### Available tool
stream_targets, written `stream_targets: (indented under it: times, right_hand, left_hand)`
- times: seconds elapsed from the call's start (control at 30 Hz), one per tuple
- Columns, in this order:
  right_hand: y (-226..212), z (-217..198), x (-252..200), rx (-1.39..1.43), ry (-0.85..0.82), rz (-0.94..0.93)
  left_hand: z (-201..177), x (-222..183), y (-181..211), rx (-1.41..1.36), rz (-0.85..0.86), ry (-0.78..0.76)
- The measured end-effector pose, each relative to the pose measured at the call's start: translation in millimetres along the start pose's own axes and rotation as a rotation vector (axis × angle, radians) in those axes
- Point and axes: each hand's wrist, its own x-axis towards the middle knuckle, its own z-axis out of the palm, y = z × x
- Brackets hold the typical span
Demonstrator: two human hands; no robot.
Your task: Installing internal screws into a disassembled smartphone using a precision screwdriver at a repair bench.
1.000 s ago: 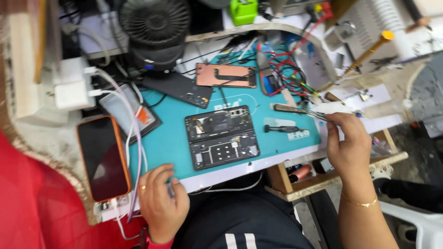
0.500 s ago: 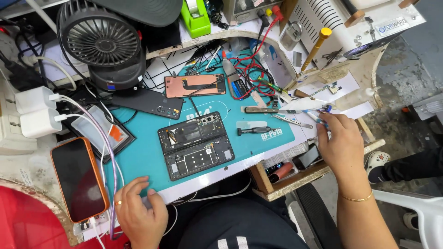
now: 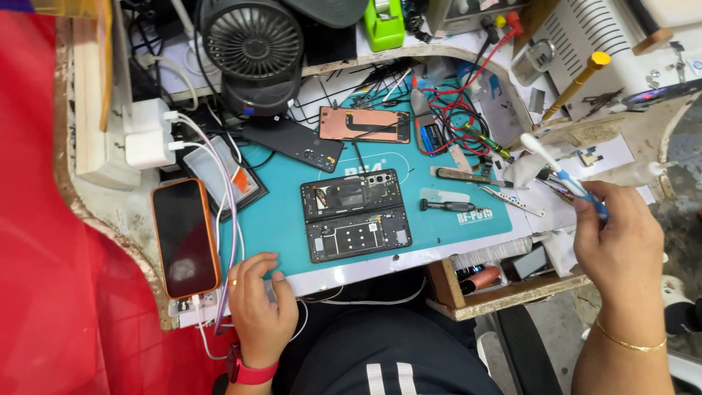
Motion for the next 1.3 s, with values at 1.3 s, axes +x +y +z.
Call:
stream_targets:
  times: [1.3]
  right_hand:
    - [-218, -1, 72, 0.101, -0.479, -0.728]
  left_hand:
    - [-52, -25, 7, -0.053, 0.062, 0.371]
